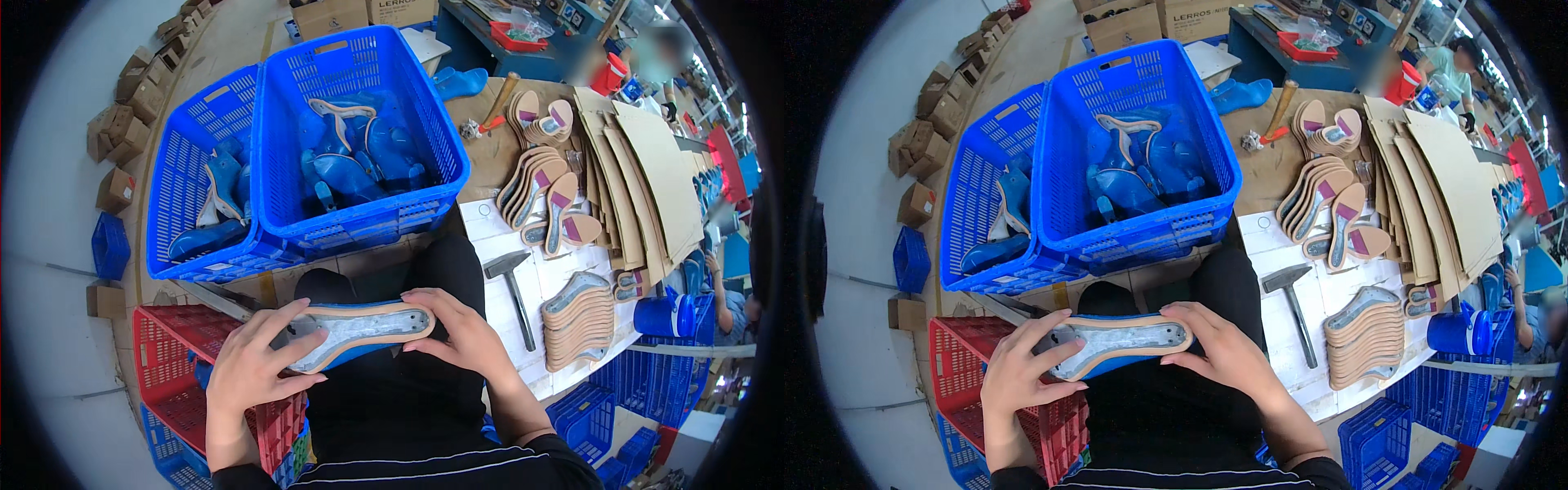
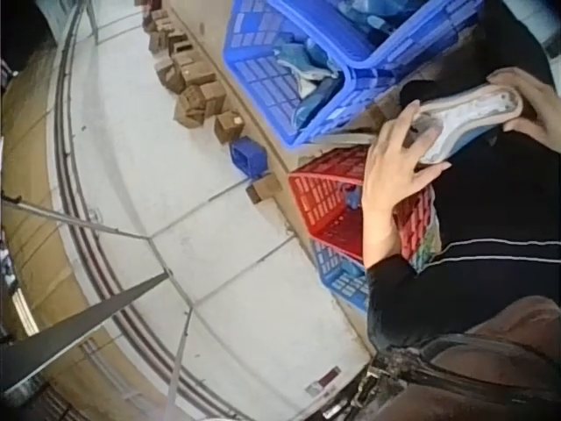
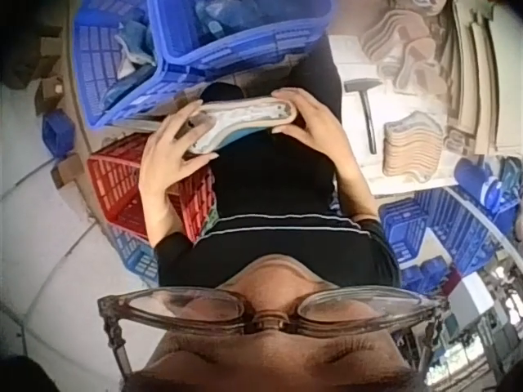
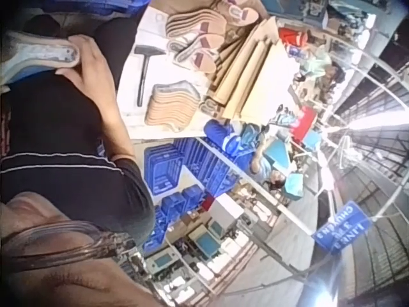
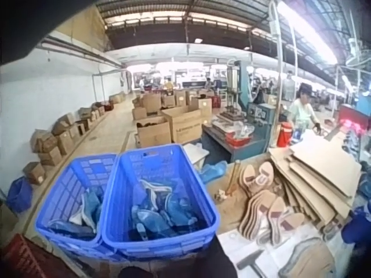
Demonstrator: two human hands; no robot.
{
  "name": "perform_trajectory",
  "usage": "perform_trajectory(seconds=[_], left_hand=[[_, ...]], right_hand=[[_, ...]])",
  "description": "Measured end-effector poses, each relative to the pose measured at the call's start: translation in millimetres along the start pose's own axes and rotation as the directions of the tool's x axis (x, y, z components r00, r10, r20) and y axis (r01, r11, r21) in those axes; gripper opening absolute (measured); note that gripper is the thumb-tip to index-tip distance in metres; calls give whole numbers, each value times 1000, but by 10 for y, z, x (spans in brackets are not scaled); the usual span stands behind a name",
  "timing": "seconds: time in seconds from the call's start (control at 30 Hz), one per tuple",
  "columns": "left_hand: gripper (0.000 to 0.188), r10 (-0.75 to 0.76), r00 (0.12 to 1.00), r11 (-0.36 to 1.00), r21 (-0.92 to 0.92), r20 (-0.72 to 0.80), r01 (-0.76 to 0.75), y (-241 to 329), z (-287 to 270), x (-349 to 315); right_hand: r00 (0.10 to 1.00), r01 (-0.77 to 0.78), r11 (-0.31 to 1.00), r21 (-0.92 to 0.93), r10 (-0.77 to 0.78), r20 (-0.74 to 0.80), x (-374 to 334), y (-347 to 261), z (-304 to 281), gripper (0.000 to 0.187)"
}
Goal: Hammering and assembling shoe lasts in a factory environment.
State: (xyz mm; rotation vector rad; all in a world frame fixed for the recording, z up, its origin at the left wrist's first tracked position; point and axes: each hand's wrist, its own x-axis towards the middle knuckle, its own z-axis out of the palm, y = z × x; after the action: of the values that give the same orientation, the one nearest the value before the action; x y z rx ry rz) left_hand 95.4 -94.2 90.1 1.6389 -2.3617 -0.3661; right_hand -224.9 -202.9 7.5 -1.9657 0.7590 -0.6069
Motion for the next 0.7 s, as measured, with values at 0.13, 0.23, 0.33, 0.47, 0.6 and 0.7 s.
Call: perform_trajectory(seconds=[0.13, 0.23, 0.33, 0.47, 0.6, 0.7], left_hand=[[56, 20, 1000, 1000, -17, -24, -21, -8, 23, 41], [58, 13, 1000, 1000, 12, -17, -13, 12, 48, 59], [61, -4, 1000, 1000, 5, -18, 4, -5, 56, 49], [67, -24, 1000, 1000, 9, 7, 24, -2, 60, 19], [71, -32, 999, 999, 9, 25, 32, 14, 57, 6], [72, -47, 998, 999, 2, 28, 47, 21, 67, 15]], right_hand=[[1000, -15, 989, 147, 14, 7, 31, 181, -11, 68], [1000, 25, 953, 301, -30, 10, 7, 395, 29, 69], [998, -25, 800, 600, -10, 54, -39, 639, 117, 70], [991, -132, 473, 871, 96, 98, -85, 785, 194, 61], [983, -162, 479, 863, 157, 97, -60, 816, 227, 56], [979, -183, 443, 878, 158, 125, -59, 861, 228, 49]])
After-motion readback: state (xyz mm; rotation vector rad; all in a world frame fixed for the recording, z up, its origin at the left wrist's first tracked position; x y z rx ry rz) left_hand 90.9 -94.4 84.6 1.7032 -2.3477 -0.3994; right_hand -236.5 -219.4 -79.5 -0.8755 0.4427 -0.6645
